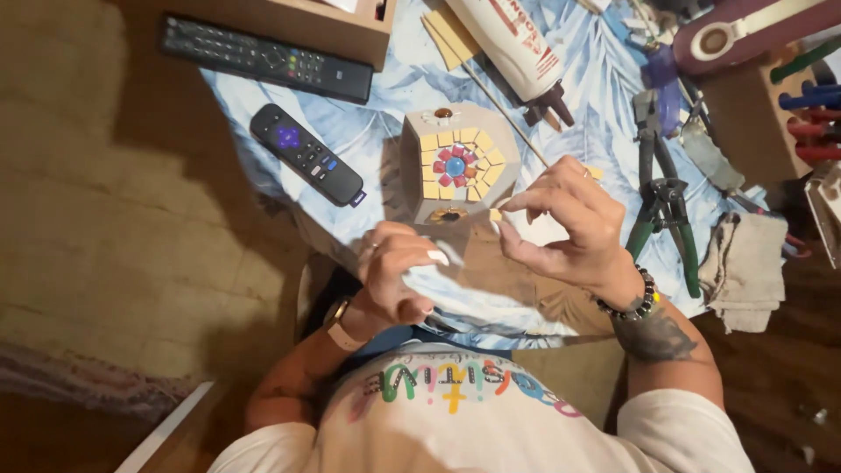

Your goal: Trimming small wooden pieces with pliers and attaching them to a decorative hexagonal box

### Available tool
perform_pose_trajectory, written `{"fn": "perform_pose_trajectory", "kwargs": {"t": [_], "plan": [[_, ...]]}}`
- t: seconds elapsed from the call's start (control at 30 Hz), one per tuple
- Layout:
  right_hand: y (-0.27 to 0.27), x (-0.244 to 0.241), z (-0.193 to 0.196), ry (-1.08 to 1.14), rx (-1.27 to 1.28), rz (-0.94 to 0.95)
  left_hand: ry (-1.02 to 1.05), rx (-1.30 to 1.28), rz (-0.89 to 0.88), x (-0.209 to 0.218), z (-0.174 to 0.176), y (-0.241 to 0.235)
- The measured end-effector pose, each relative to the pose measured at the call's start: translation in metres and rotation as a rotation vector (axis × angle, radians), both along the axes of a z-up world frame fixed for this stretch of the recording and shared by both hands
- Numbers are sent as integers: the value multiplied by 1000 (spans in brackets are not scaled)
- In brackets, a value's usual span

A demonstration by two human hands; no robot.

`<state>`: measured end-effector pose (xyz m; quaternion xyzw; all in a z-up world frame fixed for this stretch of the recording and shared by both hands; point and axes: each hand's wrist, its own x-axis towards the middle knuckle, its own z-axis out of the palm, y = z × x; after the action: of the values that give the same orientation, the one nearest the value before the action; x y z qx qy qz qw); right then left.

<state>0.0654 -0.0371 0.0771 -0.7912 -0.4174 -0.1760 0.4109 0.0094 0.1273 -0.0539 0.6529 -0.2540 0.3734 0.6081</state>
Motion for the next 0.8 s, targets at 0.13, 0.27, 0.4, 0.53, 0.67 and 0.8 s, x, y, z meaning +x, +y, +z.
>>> {"fn": "perform_pose_trajectory", "kwargs": {"t": [0.13, 0.27, 0.4, 0.53, 0.67, 0.8], "plan": [[10, 11, -9, -35, -21, 11, -93, 81, 248, 15, -7, -3], [17, 18, -13, -92, -57, 9, -60, 76, 278, 19, -3, 1], [22, 21, -13, -124, -84, -3, 9, 6, 236, 20, -2, -2], [20, 22, -17, -123, -101, -17, 64, 3, 209, 20, 2, -2], [19, 23, -19, -133, -106, -24, 89, -21, 188, 20, 6, -2], [20, 24, -19, -146, -107, -33, 95, -32, 165, 21, 6, -3]]}}
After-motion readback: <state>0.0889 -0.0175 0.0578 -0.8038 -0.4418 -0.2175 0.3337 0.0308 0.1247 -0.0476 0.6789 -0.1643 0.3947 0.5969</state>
